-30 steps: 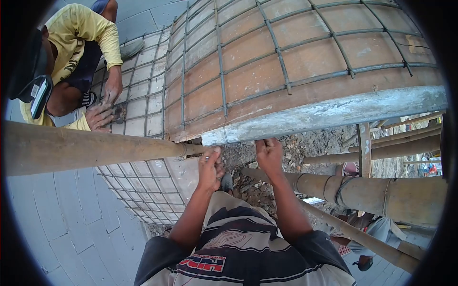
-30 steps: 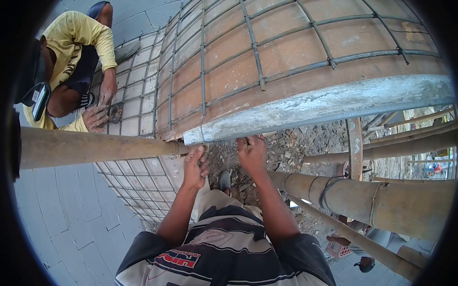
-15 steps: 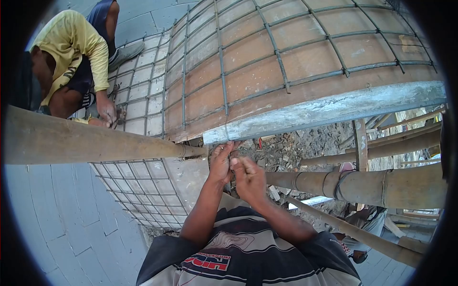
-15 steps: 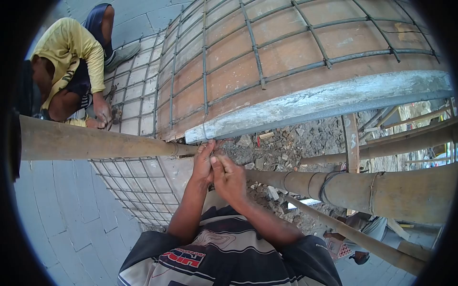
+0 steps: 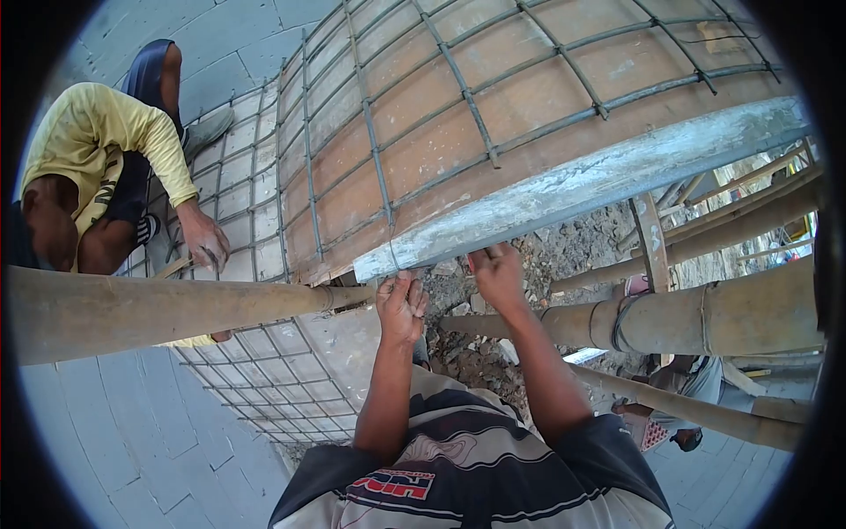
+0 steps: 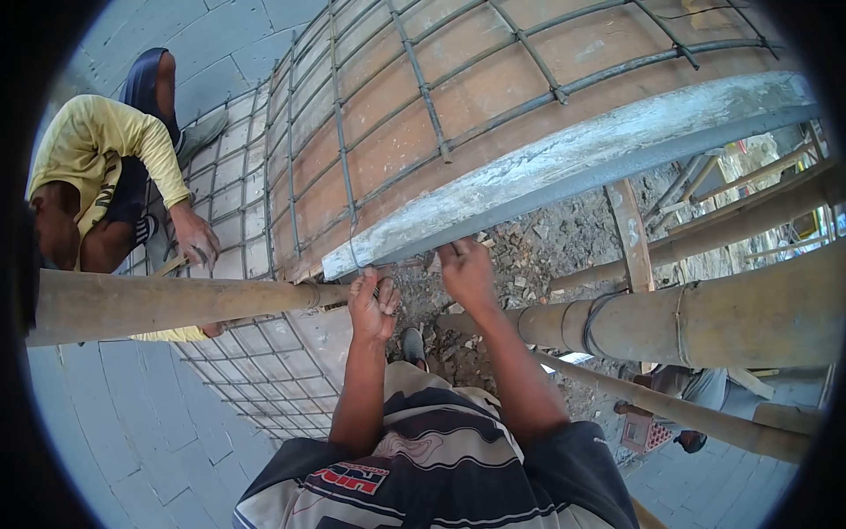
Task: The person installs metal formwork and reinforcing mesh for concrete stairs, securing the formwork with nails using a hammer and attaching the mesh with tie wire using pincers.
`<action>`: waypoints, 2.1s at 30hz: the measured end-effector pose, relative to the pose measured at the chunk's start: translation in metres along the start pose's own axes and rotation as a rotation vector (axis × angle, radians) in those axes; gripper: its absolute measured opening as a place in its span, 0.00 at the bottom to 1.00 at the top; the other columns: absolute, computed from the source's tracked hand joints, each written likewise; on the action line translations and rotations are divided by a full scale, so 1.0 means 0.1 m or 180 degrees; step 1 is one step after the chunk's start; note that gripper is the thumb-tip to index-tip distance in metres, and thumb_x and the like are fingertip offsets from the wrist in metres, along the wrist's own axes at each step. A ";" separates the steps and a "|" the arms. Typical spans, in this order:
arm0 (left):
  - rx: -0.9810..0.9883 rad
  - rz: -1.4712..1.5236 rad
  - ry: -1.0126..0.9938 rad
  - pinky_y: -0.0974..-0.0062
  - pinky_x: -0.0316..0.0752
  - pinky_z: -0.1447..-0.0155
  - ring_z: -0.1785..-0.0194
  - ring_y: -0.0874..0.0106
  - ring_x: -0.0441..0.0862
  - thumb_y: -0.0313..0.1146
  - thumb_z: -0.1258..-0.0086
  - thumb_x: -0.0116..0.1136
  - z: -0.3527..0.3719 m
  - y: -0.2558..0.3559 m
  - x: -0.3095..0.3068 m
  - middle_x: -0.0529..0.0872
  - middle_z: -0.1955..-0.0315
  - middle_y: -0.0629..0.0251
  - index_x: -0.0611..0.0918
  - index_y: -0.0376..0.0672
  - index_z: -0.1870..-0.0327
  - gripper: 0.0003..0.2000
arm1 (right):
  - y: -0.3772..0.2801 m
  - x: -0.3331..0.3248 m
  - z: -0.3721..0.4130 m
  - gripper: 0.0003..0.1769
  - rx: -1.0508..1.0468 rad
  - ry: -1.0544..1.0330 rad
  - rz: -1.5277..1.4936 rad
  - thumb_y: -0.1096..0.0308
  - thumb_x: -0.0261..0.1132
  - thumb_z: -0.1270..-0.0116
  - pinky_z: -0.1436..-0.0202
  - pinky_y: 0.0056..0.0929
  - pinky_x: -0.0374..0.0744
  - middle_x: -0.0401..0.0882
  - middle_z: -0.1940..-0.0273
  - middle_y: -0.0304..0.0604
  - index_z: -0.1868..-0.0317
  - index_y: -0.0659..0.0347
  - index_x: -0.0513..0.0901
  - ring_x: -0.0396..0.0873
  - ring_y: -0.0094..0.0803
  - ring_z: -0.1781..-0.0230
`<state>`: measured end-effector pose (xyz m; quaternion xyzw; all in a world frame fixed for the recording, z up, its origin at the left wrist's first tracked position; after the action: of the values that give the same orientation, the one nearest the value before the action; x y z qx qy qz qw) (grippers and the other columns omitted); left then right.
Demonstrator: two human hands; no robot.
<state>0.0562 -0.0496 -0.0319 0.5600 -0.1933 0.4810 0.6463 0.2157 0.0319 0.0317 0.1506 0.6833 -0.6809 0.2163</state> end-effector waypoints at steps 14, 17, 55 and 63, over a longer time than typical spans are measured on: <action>0.0009 -0.0148 0.0010 0.82 0.60 0.80 0.83 0.83 0.62 0.40 0.25 0.61 -0.06 0.02 -0.09 0.85 0.58 0.60 0.79 0.34 0.53 0.15 | 0.51 0.63 -0.01 0.09 0.0553 -0.0781 -0.1946 0.69 0.66 0.28 0.57 0.24 0.76 0.87 0.62 0.38 0.54 0.66 0.87 0.78 0.21 0.63; 0.0004 -0.0236 -0.0068 0.83 0.60 0.81 0.82 0.84 0.62 0.41 0.25 0.61 -0.03 0.03 -0.13 0.86 0.53 0.57 0.79 0.34 0.53 0.16 | 0.48 0.85 0.08 0.04 0.1011 -0.0901 -0.2827 0.71 0.66 0.28 0.70 0.20 0.67 0.80 0.70 0.32 0.57 0.60 0.86 0.72 0.18 0.73; 0.0756 -0.1464 0.0092 0.84 0.59 0.75 0.77 0.86 0.67 0.46 0.27 0.64 -0.15 -0.01 -0.17 0.75 0.77 0.78 0.79 0.46 0.63 0.13 | -0.53 0.39 0.51 0.17 -0.0653 0.0017 -0.0701 0.60 0.65 0.26 0.55 0.23 0.77 0.84 0.59 0.41 0.53 0.69 0.85 0.79 0.22 0.59; 0.0962 -0.1450 0.0083 0.82 0.61 0.73 0.76 0.85 0.68 0.44 0.26 0.63 -0.18 -0.09 -0.22 0.76 0.76 0.77 0.79 0.43 0.63 0.13 | -0.57 0.42 0.45 0.17 0.0028 -0.0114 -0.0868 0.61 0.62 0.23 0.66 0.25 0.78 0.83 0.70 0.41 0.57 0.71 0.85 0.79 0.23 0.71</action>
<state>0.0480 -0.0412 -0.0595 0.6728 0.0200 0.3538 0.6494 0.1546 -0.0183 0.0608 0.0451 0.6904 -0.7096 0.1333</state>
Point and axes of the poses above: each hand's wrist, its own z-axis away from the middle knuckle, its own x-axis out of the palm, y = z × x, the point moved 3 cm from there along -z, towards the middle knuckle
